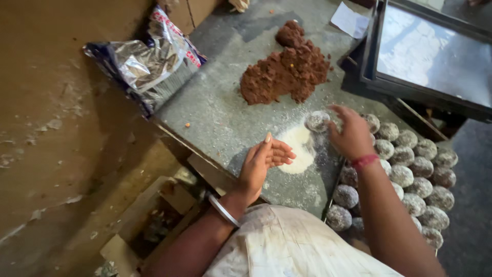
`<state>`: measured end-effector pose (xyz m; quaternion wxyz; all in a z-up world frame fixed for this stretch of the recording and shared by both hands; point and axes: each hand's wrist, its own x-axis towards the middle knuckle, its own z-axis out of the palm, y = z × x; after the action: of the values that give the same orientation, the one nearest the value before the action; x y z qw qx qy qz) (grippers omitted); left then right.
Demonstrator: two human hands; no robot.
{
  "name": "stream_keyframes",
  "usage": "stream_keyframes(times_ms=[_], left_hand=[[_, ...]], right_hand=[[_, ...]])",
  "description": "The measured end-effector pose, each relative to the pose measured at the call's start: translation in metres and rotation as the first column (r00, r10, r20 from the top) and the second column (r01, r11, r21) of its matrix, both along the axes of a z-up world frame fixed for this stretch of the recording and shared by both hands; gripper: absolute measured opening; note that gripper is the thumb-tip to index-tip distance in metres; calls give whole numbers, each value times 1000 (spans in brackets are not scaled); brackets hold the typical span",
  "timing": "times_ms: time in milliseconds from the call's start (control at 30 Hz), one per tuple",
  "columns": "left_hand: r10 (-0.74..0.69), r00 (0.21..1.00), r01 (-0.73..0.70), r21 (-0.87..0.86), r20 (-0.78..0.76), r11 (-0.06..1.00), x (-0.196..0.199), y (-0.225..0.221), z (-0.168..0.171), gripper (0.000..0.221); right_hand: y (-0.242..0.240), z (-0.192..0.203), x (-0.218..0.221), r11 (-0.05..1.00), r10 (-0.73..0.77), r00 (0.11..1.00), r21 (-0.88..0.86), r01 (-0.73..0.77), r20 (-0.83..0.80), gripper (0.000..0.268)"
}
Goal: The person rolls small balls of dough by hand, coats them in white powder, and places them onto a metal tray.
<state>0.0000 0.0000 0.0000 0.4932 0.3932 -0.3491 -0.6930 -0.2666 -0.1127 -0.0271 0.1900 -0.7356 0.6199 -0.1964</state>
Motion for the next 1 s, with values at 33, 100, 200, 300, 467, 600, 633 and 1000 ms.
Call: stream_keyframes(times_ms=[33, 100, 200, 300, 467, 600, 633, 1000], left_hand=[[-10, 1000, 10, 2, -1, 1000, 0, -1, 1, 64], [-15, 1000, 15, -1, -3, 1000, -1, -3, 4, 63], [-34, 999, 34, -26, -6, 999, -3, -5, 5, 62], [-42, 999, 41, -22, -14, 999, -3, -5, 1, 60], [-110, 994, 110, -3, -4, 994, -4, -11, -9, 54], [-213, 973, 215, -8, 92, 977, -20, -20, -9, 51], [-259, 962, 260, -3, 85, 965, -27, -20, -6, 51], [-520, 851, 524, -33, 75, 851, -93, -12, 5, 55]], right_hand=[[0, 2, 13, 1000, -10, 1000, 2, 10, -1, 46], [3, 8, 33, 986, 141, 987, -84, -147, -73, 56], [10, 16, 52, 982, 130, 970, -110, -154, -205, 42], [32, 36, 51, 989, 112, 991, -100, -105, 71, 42], [123, 70, 46, 987, 136, 981, -109, -122, 139, 40], [185, 75, 17, 998, -55, 963, 52, 43, 263, 43], [197, 76, 5, 994, -102, 961, 59, 90, 257, 43], [301, 34, -112, 704, -708, 696, -52, 708, -122, 75]])
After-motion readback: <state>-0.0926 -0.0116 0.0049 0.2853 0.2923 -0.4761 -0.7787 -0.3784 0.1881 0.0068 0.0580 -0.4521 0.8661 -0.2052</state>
